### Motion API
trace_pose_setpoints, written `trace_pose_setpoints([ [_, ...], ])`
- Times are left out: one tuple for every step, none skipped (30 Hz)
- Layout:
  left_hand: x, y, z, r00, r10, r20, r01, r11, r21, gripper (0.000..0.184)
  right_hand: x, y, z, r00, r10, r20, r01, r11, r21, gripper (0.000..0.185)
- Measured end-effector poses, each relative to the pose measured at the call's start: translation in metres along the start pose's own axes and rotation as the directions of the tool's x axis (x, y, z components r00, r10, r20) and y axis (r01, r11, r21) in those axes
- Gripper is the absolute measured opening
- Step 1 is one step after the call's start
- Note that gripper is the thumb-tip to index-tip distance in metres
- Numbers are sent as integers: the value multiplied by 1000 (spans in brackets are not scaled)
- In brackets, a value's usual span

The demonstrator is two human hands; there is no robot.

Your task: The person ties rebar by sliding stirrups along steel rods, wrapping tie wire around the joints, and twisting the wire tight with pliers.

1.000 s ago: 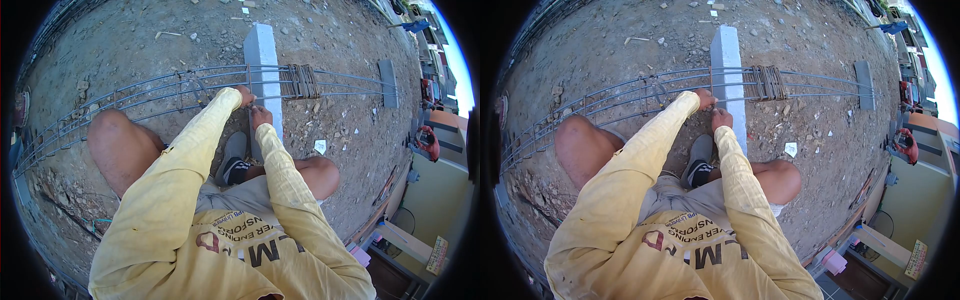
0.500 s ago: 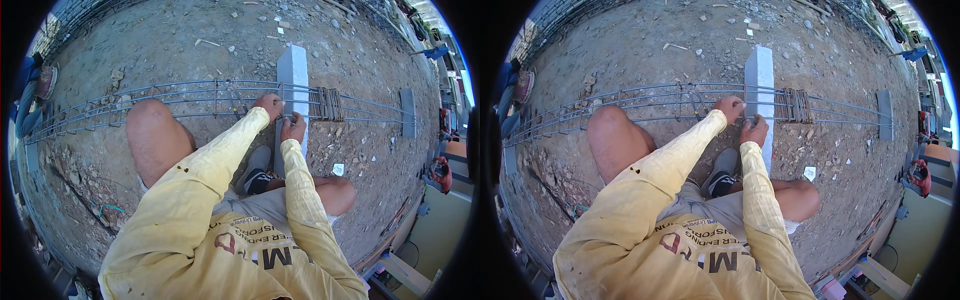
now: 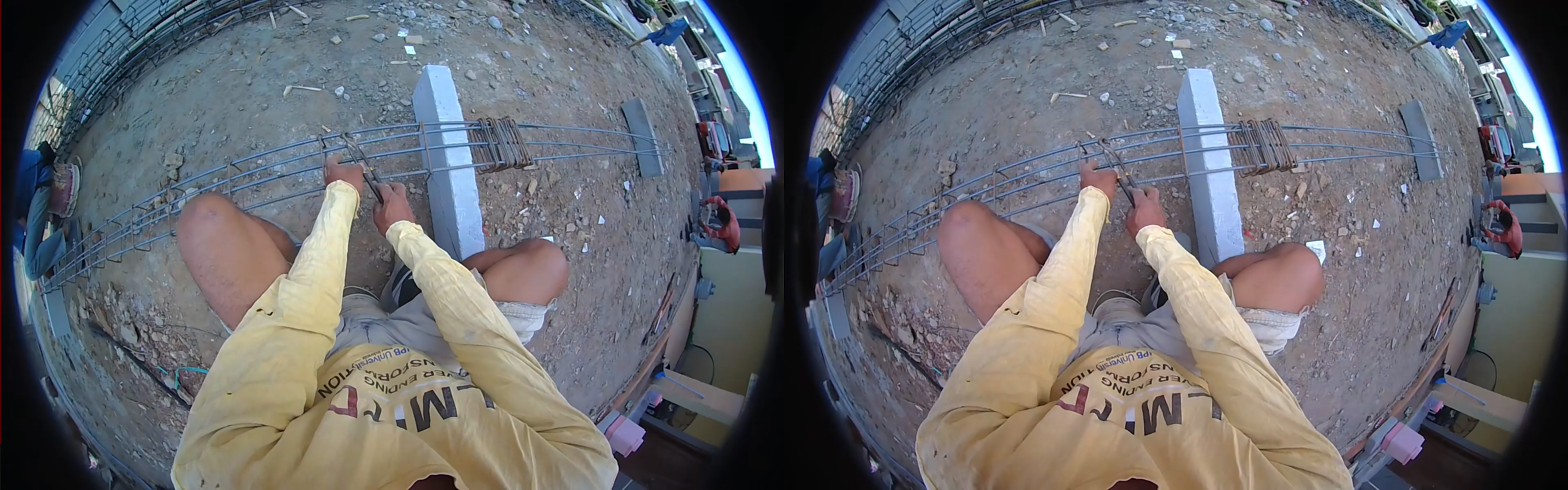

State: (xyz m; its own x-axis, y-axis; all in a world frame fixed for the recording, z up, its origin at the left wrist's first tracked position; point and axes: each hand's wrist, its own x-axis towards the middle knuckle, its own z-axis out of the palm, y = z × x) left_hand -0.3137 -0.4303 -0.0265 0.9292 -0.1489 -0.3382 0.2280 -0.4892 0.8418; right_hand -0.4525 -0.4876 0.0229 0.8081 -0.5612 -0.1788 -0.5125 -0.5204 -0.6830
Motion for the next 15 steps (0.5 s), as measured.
trace_pose_setpoints([
  [8, -7, 6, 999, -17, 50, 18, 1000, -10, 48, 2, 1, -4, 1000, 18, -21, -17, 1000, 25, 48],
  [17, -16, 12, 994, -34, 100, 36, 999, -17, 43, 1, 1, -12, 999, 50, -2, -49, 995, 81, 41],
  [19, -14, 13, 987, -51, 150, 55, 998, -23, 38, -5, 8, -15, 998, 51, 20, -53, 990, 127, 38],
  [21, -12, 15, 977, -28, 211, 35, 999, -30, 31, -9, 15, -19, 998, 49, 42, -56, 983, 173, 35],
  [19, -12, 19, 965, -14, 261, 22, 999, -26, 24, -10, 21, -22, 997, 41, 60, -54, 974, 219, 33],
  [6, 6, 13, 951, 0, 310, 8, 1000, -23, 18, -13, 23, -25, 999, 35, 39, -42, 984, 174, 31],
  [-16, 30, 5, 939, 33, 342, -35, 999, 2, 19, -17, 25, -28, 999, 28, 20, -31, 991, 128, 28],
  [-34, 48, 1, 926, 64, 373, -78, 997, 24, 21, -20, 26, -31, 1000, 18, 3, -19, 997, 81, 26],
  [-47, 58, 3, 912, 92, 401, -120, 992, 45, 22, -24, 24, -35, 995, 42, -90, -36, 997, 71, 25],
  [-57, 57, 13, 881, 142, 451, -159, 987, 0, 24, -30, 19, -41, 982, 66, -179, -55, 996, 65, 23],
  [-66, 56, 22, 846, 192, 497, -195, 980, -47, 27, -34, 14, -47, 960, 87, -267, -74, 995, 61, 22],
  [-71, 56, 29, 806, 245, 538, -230, 968, -96, 29, -37, 16, -58, 964, 117, -239, -93, 989, 113, 26],
  [-72, 60, 32, 774, 237, 588, -212, 971, -111, 33, -42, 16, -69, 950, 177, -257, -149, 981, 126, 29],
  [-71, 67, 37, 737, 230, 636, -193, 973, -127, 37, -46, 16, -79, 931, 236, -277, -205, 969, 138, 32],
  [-70, 75, 40, 696, 224, 682, -174, 974, -143, 40, -50, 19, -90, 909, 294, -296, -260, 954, 151, 35],
])
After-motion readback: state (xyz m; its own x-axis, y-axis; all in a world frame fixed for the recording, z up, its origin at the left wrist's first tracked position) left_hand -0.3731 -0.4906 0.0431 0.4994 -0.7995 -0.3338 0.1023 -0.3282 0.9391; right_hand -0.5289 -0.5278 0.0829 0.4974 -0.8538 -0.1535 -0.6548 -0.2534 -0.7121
